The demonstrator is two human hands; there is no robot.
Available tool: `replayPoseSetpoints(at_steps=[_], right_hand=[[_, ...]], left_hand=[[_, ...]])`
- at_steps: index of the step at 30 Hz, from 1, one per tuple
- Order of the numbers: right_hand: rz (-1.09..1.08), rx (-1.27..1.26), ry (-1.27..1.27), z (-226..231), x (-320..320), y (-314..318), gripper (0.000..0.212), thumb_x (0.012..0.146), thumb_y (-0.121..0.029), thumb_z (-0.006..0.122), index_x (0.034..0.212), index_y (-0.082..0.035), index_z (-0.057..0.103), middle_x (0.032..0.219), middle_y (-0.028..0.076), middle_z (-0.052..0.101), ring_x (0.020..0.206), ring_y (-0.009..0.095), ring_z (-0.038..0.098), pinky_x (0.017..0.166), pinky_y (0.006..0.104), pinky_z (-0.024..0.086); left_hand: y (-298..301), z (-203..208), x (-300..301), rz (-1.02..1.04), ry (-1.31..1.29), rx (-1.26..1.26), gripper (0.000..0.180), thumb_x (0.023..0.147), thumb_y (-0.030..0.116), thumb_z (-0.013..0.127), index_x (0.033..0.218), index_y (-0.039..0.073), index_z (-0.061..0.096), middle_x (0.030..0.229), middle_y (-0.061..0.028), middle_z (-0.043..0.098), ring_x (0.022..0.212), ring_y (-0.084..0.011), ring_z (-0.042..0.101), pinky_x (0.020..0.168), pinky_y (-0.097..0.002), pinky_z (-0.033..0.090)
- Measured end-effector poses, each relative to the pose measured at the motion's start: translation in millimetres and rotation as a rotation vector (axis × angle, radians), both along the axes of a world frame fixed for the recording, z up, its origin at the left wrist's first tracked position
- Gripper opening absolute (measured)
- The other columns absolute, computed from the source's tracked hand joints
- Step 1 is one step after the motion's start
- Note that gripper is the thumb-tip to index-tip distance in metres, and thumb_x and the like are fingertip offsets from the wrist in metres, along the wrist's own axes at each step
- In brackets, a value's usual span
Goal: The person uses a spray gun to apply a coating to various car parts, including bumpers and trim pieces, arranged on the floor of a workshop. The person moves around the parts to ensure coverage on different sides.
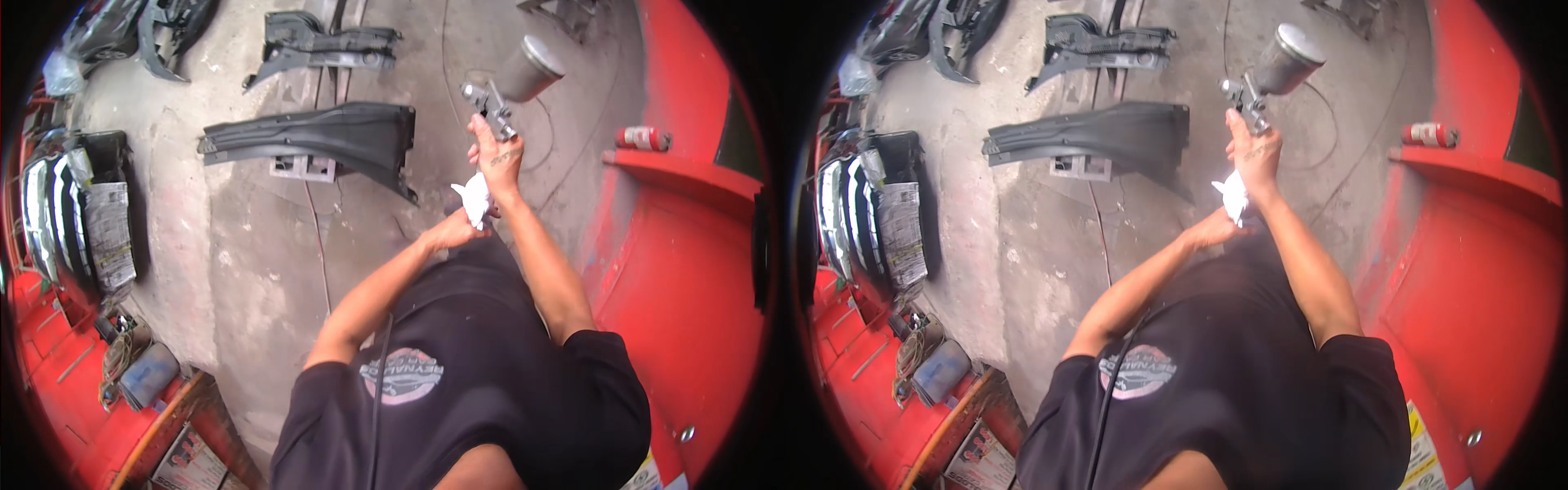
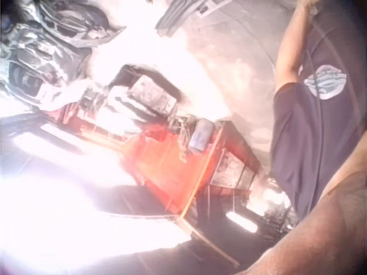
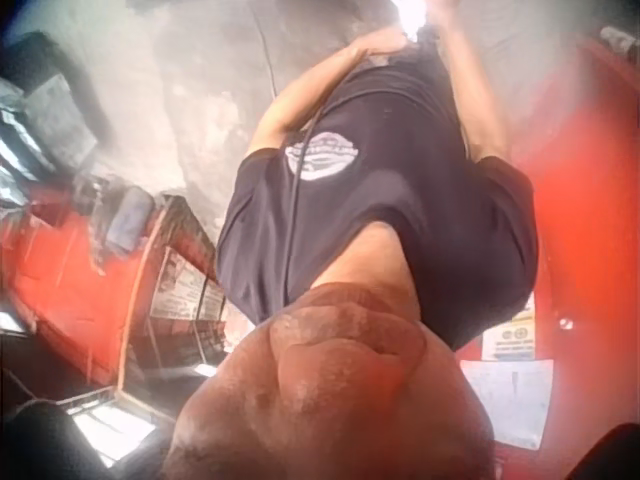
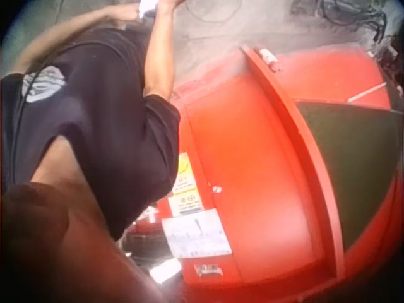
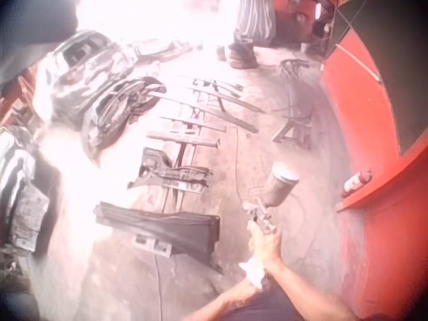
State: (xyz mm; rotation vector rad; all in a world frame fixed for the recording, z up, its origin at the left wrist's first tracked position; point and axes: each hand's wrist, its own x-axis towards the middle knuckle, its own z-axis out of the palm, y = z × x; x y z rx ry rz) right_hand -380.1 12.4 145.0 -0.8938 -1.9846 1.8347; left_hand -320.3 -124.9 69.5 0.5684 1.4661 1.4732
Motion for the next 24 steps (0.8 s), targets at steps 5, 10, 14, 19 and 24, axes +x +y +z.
replayPoseSetpoints(at_steps=[5,10,14,19,24], right_hand=[[-0.156,0.042,-0.035,43,53,-49,0.030,0.097,-0.026,0.069,0.095,0.004,0.071,0.076,0.007,0.071,0.050,0.012,0.061,0.045,0.0278,0.048],[-0.339,0.150,-0.020,90,116,-110,0.028,0.097,-0.023,0.068,0.096,0.005,0.071,0.077,0.008,0.071,0.053,0.011,0.061,0.046,0.0269,0.047],[-0.452,0.313,-0.015,122,171,-138,0.024,0.099,-0.019,0.066,0.096,0.004,0.071,0.075,0.006,0.069,0.053,0.010,0.059,0.049,0.0255,0.045],[-0.742,0.392,-0.063,169,235,-166,0.022,0.100,-0.017,0.063,0.100,0.004,0.069,0.082,0.008,0.069,0.057,0.010,0.058,0.051,0.0251,0.046],[-0.834,0.449,-0.068,202,306,-205,0.023,0.102,-0.013,0.057,0.112,0.006,0.062,0.092,0.012,0.069,0.059,0.012,0.057,0.052,0.0250,0.047]], left_hand=[[-66,-74,42,-0.485,-0.174,-0.060,0.039,0.087,0.012,0.068,0.124,0.005,0.064,0.124,-0.0123,0.064,0.109,-0.0244,0.063,0.093,-0.0367,0.051],[-136,-123,99,-0.612,0.123,-0.015,0.037,0.085,0.019,0.073,0.119,0.008,0.064,0.144,-0.0207,0.048,0.129,-0.0391,0.053,0.107,-0.0437,0.045],[-159,-138,131,-0.533,0.367,-0.183,0.038,0.083,0.019,0.074,0.118,0.009,0.062,0.144,-0.0332,0.042,0.129,-0.0491,0.051,0.108,-0.0486,0.045],[-139,-145,146,-0.609,0.464,-0.115,0.041,0.088,0.021,0.071,0.124,0.009,0.058,0.143,-0.0407,0.039,0.128,-0.0534,0.049,0.107,-0.0514,0.046],[-99,-127,208,-0.804,0.483,0.016,0.041,0.088,0.016,0.068,0.127,0.008,0.058,0.150,-0.0400,0.032,0.137,-0.0562,0.038,0.113,-0.0564,0.037]])
